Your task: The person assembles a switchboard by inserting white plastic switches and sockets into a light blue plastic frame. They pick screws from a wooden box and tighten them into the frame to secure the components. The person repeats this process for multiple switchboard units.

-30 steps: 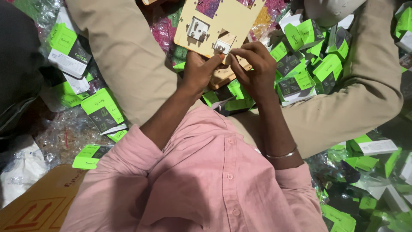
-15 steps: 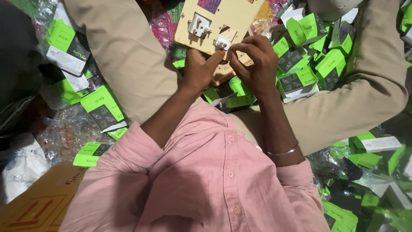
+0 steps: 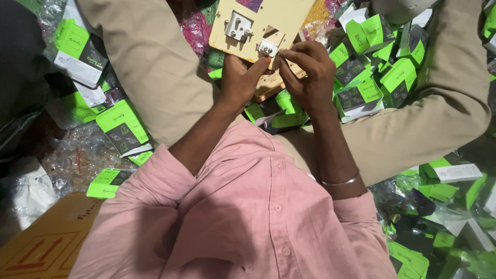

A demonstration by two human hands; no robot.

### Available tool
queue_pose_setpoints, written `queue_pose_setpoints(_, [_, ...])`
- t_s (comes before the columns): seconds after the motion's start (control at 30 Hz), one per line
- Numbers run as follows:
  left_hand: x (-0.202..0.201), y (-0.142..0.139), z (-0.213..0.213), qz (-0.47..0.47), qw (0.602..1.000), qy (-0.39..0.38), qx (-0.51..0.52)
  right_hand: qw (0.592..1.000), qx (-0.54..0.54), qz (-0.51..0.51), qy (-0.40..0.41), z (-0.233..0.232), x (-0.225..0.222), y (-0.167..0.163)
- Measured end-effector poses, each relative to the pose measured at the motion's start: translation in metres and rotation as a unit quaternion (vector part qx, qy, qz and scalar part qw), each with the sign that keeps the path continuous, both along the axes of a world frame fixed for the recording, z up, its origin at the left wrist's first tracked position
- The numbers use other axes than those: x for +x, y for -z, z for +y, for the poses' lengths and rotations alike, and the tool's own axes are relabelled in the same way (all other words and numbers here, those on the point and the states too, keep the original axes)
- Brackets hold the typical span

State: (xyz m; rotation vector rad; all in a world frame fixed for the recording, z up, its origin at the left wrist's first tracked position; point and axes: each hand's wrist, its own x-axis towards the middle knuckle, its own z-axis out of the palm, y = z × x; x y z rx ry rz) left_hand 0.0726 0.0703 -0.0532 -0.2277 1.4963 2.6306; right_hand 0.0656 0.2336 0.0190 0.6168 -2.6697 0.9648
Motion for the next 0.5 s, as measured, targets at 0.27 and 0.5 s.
queue_pose_setpoints(0.27, [0.0011,-0.0004,-0.0028,0.010,0.995,-0.005,-0.100,0.999,0.033,0.028,-0.010,-0.0030,-0.0021,-0.0053])
queue_pose_setpoints(0.5, [-0.0011,-0.0006,-0.0030,0.036,0.992,-0.024,-0.118,0.998,0.059,0.034,-0.004,-0.0079,-0.0020,-0.0083])
